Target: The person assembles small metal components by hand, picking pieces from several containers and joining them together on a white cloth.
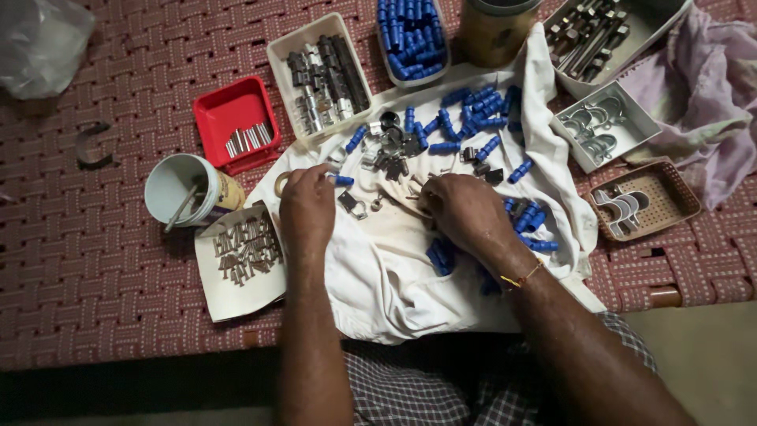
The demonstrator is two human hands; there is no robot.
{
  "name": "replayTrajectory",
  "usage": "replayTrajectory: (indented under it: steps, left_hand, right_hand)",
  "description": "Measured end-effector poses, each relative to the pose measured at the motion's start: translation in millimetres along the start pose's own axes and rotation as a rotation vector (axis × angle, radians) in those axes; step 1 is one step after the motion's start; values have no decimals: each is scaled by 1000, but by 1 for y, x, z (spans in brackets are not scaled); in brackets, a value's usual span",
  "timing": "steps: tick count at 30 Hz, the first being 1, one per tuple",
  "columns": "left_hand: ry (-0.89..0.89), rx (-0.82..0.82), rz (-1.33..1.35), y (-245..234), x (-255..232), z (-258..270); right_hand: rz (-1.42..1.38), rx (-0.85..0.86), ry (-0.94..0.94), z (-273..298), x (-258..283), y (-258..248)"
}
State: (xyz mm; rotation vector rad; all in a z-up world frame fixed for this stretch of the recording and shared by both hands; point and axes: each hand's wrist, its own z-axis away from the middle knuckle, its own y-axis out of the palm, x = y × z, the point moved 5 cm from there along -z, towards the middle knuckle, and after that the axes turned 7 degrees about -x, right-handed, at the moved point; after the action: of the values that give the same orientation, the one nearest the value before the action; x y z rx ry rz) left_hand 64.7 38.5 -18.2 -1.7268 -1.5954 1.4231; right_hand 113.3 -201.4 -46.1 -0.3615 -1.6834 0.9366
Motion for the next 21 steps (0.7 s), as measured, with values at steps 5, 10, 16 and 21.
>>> replayTrajectory:
  steps: [5,10,16,21]
  left_hand:
    - [-84,77,62,5,-8,1]
    - [-93,83,21,9,-12,4]
    - [-133,76,-69,11,-19,5]
    - [-186,112,-72,17,-14,8]
  right_hand:
    - [-102,138,-34,2,9,5]
    - [-79,161,-289,5,18,12]
    - [-113,215,-257,7,19,12]
    - [-167,232,-208,7,18,9]
